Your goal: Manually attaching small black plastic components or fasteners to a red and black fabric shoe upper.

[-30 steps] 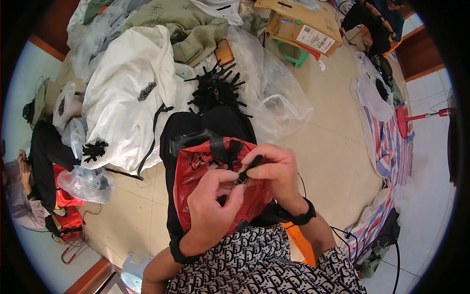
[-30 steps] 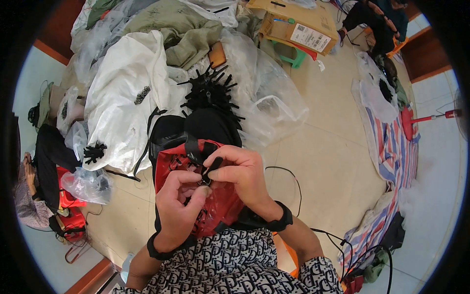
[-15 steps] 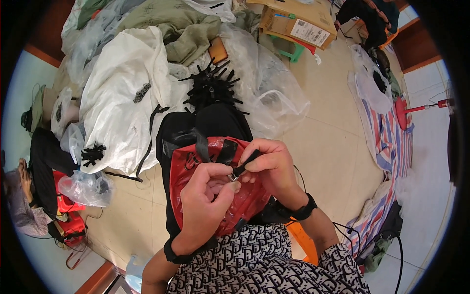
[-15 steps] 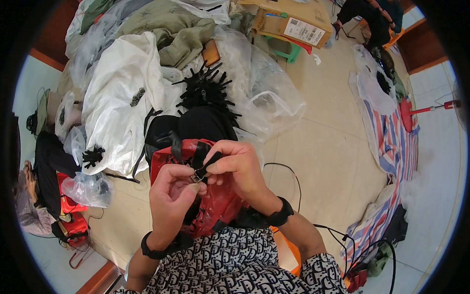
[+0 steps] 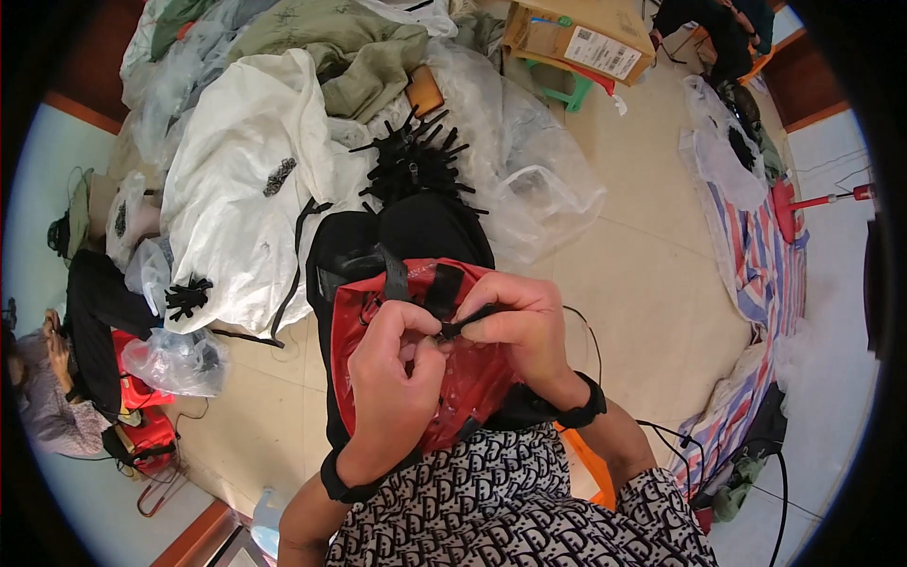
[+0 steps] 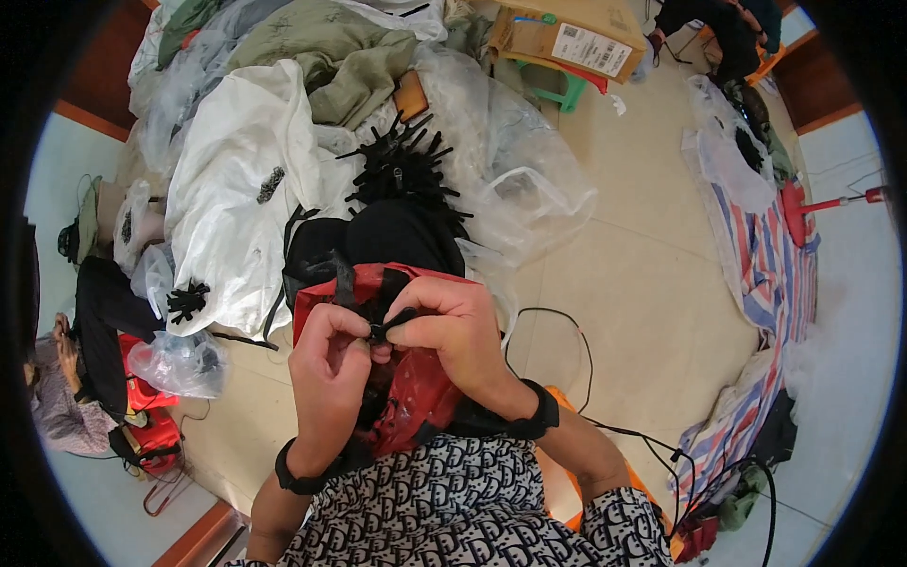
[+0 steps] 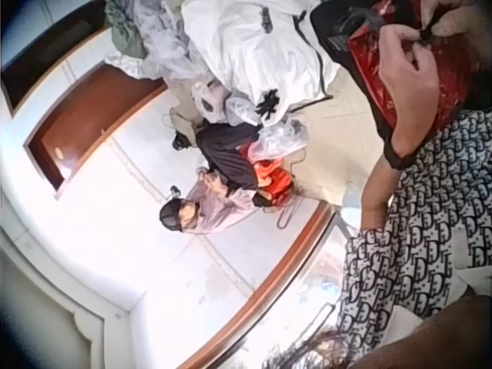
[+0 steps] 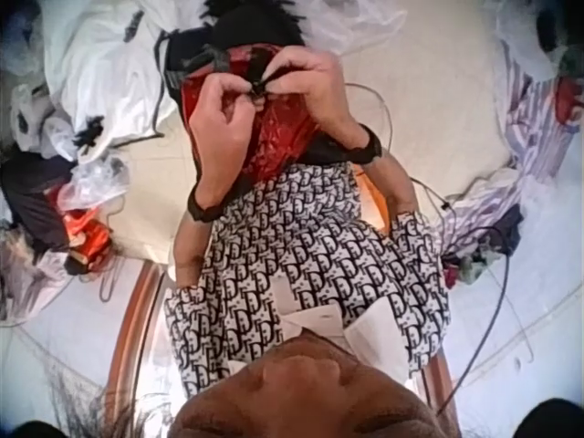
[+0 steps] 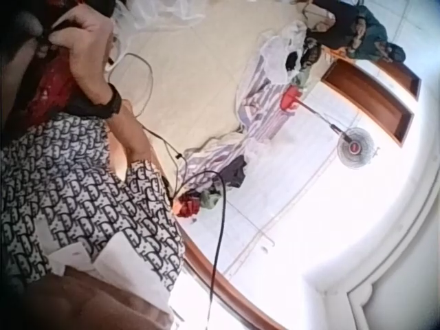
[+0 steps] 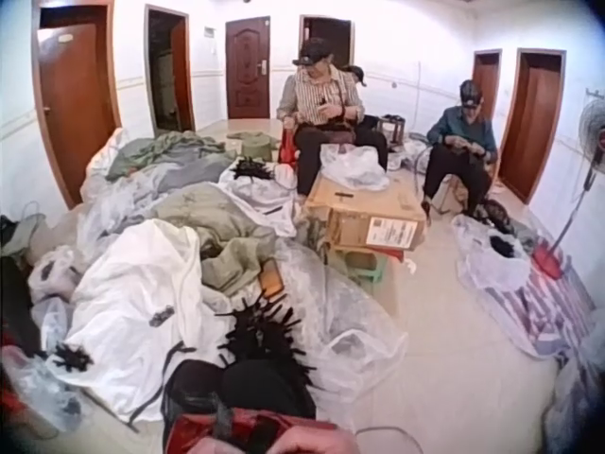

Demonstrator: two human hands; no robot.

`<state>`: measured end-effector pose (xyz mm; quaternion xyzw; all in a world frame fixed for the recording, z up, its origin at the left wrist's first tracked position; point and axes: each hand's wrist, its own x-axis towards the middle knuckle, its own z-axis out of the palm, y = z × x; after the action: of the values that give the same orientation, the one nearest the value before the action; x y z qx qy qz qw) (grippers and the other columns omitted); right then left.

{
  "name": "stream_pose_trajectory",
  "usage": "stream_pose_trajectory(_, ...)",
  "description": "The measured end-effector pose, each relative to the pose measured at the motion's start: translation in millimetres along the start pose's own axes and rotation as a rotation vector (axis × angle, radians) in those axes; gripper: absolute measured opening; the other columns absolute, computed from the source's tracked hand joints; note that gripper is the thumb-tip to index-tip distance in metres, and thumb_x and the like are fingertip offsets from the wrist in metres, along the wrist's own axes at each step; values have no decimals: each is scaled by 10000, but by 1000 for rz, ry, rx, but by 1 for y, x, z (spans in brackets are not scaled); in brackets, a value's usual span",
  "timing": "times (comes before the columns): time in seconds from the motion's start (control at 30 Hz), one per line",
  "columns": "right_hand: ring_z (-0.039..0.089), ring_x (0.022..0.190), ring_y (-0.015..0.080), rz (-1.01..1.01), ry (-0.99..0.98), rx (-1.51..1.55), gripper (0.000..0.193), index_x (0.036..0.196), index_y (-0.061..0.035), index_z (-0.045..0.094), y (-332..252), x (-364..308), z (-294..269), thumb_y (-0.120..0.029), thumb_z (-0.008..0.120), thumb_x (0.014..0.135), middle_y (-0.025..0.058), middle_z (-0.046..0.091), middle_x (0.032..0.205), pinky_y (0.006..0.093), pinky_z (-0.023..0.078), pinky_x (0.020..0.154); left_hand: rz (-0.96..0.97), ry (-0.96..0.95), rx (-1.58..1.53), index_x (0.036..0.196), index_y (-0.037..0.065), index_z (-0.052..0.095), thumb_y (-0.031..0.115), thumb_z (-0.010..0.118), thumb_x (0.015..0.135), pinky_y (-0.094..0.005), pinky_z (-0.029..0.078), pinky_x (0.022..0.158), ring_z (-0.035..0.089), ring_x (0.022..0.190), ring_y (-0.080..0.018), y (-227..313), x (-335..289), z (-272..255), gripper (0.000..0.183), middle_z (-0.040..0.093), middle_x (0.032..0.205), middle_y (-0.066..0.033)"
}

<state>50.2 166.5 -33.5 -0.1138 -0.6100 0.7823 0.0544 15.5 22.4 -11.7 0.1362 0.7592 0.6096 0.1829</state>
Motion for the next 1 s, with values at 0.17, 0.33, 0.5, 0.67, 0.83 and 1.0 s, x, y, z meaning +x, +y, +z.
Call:
stream_pose_trajectory(0.17,544,621,110,46,25,60,101,677,33,592,1,-2,-2,30,545,588,76,600,667,208,415,580,-45,11,-102,815,-23,477,-91,465,750,-206,470,569,603,664,-101,0,-2,3,95,535,729,-53)
stream_pose_trajectory(0.33,547,559,98,215,49,299,67,699,28,587,8,-2,-3,-2,567,642,51,576,629,200,415,536,-27,22,-97,814,-16,475,-75,490,753,-199,461,562,587,648,-85,-2,-5,7,86,542,720,-46)
stream_pose_trajectory(0.5,551,558,99,68,35,141,56,696,16,586,9,-4,-3,-6,571,646,47,582,642,202,420,532,2,-16,-26,816,-15,476,-57,513,759,-190,453,561,576,635,-75,-3,-5,5,80,552,717,-45)
stream_pose_trajectory(0.67,559,563,100,58,33,144,60,704,11,590,10,-6,-2,-10,572,651,46,585,651,202,429,535,-22,3,-122,820,-16,477,-43,522,768,-190,455,558,575,626,-75,-5,-8,5,74,561,714,-47)
stream_pose_trajectory(0.83,565,560,102,186,24,275,71,718,9,595,9,-7,-3,-11,566,656,50,588,658,201,437,536,-63,-15,-104,847,-25,483,-45,516,775,-199,470,580,580,635,-84,-2,-8,4,82,570,723,-54)
stream_pose_trajectory(1.0,562,543,104,216,13,266,78,722,13,596,9,-6,-4,-12,566,655,50,588,655,202,438,529,-145,-16,-175,874,-31,482,-48,510,779,-210,490,611,583,660,-88,2,-9,3,101,568,752,-60)
